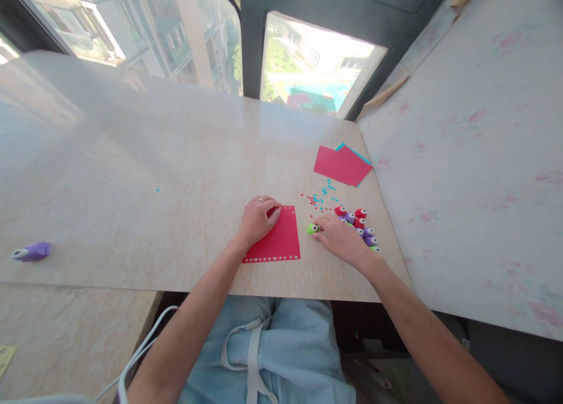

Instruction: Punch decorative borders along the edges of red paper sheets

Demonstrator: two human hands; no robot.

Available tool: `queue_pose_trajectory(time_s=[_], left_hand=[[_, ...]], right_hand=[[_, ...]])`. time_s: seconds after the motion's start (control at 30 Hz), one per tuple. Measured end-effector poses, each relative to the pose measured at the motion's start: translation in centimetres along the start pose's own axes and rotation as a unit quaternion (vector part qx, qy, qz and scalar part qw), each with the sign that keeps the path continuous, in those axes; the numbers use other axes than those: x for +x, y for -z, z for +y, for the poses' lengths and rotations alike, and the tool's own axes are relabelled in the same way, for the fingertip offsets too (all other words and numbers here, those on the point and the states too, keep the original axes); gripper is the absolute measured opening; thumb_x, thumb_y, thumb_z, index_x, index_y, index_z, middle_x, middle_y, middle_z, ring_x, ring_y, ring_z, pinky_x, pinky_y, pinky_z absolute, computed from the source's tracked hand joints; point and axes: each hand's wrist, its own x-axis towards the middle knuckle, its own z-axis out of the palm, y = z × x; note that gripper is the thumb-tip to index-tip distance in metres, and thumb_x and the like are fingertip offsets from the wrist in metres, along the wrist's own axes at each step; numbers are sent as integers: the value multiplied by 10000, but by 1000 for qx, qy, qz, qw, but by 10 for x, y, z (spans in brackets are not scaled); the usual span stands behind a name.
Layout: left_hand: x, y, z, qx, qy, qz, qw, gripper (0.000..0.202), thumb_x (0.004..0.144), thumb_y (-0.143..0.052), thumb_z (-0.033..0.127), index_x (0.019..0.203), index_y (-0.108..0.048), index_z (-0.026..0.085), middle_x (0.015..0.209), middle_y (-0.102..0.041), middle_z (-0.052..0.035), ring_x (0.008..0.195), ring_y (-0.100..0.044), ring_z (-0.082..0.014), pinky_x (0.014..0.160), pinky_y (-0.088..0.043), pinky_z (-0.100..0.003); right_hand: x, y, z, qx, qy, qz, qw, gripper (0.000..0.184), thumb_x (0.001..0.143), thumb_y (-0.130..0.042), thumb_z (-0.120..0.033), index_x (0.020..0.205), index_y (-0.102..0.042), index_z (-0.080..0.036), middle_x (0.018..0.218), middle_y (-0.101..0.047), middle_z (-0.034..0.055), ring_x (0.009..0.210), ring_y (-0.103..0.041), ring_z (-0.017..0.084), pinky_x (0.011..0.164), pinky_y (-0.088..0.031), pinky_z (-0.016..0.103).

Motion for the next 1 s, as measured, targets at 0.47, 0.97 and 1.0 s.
queue_pose_trajectory(time_s=[0.47,0.97,1.0], left_hand=[[1,-1,-1,4,2,3,1000,131,878,-579,187,896,-709,196,956,-723,-63,916,-624,-216,891,-473,-394],[1,1,0,5,7,-4,1000,158,878,-549,222,897,-705,202,973,-723,-75,944,-623,-225,911,-479,-407],[1,1,0,5,6,-3,1000,159,878,-548,224,897,-704,203,972,-723,-75,943,-624,-227,913,-478,-411]], right_hand=[[-85,-44,-28,100,-191,39,976,160,894,-623,-330,1009,-642,-219,689,-687,10,634,-657,197,541,-331,255],[-108,-81,-29,336,-214,197,896,263,856,-606,-425,973,-641,-192,614,-588,-17,564,-572,168,575,-448,260],[-110,-79,-28,342,-214,197,893,260,859,-602,-421,975,-639,-191,620,-589,-14,565,-570,169,577,-455,262]])
